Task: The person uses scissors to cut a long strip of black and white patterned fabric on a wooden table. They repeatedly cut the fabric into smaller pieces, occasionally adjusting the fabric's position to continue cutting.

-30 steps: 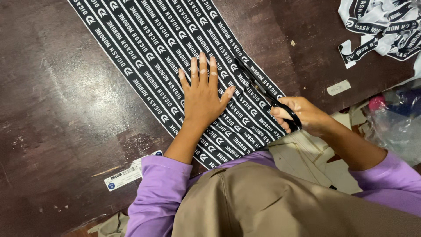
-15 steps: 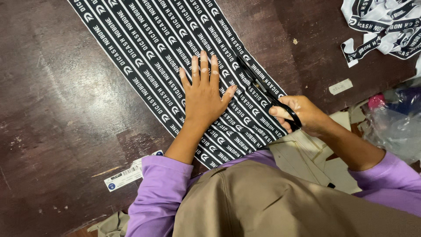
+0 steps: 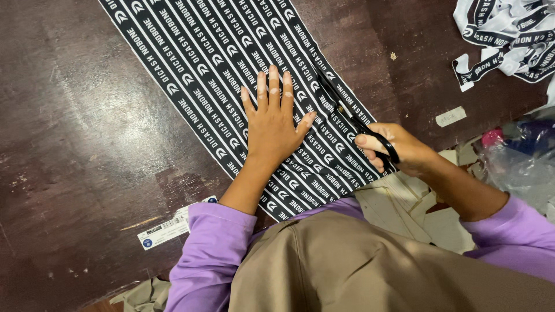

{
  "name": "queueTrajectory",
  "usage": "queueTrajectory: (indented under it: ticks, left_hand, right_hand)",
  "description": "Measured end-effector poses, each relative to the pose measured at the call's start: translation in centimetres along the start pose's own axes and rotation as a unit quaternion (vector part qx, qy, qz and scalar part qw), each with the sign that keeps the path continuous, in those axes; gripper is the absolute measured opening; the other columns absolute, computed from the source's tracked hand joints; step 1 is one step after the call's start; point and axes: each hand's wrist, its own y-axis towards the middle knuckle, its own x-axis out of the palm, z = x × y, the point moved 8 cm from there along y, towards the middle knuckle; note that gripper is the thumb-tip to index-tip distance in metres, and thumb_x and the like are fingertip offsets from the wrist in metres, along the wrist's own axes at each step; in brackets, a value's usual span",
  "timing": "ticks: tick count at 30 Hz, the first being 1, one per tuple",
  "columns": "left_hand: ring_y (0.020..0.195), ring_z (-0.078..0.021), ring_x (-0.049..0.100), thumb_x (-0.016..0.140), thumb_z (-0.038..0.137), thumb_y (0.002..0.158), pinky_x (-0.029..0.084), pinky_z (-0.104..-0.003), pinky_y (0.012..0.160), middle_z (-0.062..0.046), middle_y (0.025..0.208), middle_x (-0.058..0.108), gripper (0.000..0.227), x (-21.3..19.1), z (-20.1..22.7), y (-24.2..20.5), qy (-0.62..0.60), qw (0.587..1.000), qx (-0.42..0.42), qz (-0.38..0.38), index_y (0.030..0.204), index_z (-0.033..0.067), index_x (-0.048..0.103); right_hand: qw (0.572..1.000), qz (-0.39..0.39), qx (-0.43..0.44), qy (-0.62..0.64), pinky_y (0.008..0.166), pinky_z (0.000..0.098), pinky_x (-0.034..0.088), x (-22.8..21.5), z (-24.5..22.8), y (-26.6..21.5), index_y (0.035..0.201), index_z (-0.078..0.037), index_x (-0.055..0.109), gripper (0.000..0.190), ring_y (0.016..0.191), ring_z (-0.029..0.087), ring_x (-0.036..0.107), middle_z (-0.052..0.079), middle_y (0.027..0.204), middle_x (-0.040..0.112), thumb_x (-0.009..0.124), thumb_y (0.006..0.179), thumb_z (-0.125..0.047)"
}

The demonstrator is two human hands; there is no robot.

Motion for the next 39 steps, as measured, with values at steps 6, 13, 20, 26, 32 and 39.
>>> queueTrajectory:
  ticks: [6,13,20,26,32,39]
  left_hand:
    - [0.156,-0.0396,0.006,0.042,0.065,0.102,-0.002,-0.069,0.120,-0.021,0.169,0.014,0.087,0.0,0.0,-0.1,-0.003,1.000,-0.003,-0.003,0.162,0.0054,0.022]
    - [0.156,-0.0393,0.004,0.042,0.066,0.102,-0.003,-0.070,0.120,-0.021,0.169,0.013,0.087,0.1,0.0,-0.1,-0.003,1.000,-0.002,-0.009,0.162,0.0056,0.022]
    - [0.157,-0.0393,0.004,0.040,0.066,0.102,-0.004,-0.069,0.120,-0.021,0.169,0.012,0.088,0.0,0.0,0.0,-0.001,1.000,-0.002,-0.013,0.162,0.0055,0.021]
    - [0.157,-0.0395,0.004,0.042,0.065,0.102,-0.004,-0.069,0.120,-0.022,0.169,0.011,0.087,0.0,0.0,-0.1,-0.009,1.000,-0.002,-0.013,0.162,0.0052,0.021]
    - [0.157,-0.0389,0.003,0.040,0.066,0.102,-0.005,-0.069,0.121,-0.021,0.169,0.011,0.087,0.1,-0.1,0.0,-0.010,1.000,-0.005,-0.020,0.162,0.0057,0.021]
    - [0.157,-0.0386,0.002,0.039,0.065,0.102,-0.006,-0.068,0.120,-0.021,0.169,0.010,0.086,-0.1,0.0,-0.1,-0.011,0.999,-0.007,-0.029,0.163,0.0062,0.021]
  right_hand:
    - [1.000,0.007,-0.002,0.004,0.031,0.0233,0.041,0.1,-0.1,0.2,0.074,-0.001,0.055,0.036,0.031,0.015,0.048,0.010,0.047,0.049,0.073,0.097,-0.021]
    - [1.000,0.011,0.014,0.001,0.031,0.0239,0.042,0.3,-0.5,0.4,0.075,-0.002,0.055,0.035,0.033,0.013,0.049,0.009,0.050,0.050,0.074,0.096,-0.022]
    - [1.000,0.014,0.004,0.013,0.031,0.0241,0.042,0.4,-1.5,0.8,0.075,-0.002,0.056,0.036,0.033,0.012,0.048,0.008,0.052,0.050,0.074,0.097,-0.024]
    - [1.000,0.014,0.005,0.004,0.030,0.0232,0.042,0.7,-1.7,0.6,0.074,-0.001,0.057,0.035,0.032,0.011,0.047,0.008,0.052,0.050,0.077,0.095,-0.020]
    - [1.000,0.002,0.013,0.027,0.033,0.0267,0.045,0.7,-1.3,1.5,0.084,0.001,0.059,0.033,0.037,0.012,0.049,0.009,0.056,0.051,0.072,0.099,-0.026]
    - [1.000,0.005,0.005,0.022,0.033,0.0257,0.044,1.2,-2.0,1.8,0.082,0.002,0.059,0.034,0.036,0.012,0.049,0.008,0.055,0.051,0.074,0.097,-0.025]
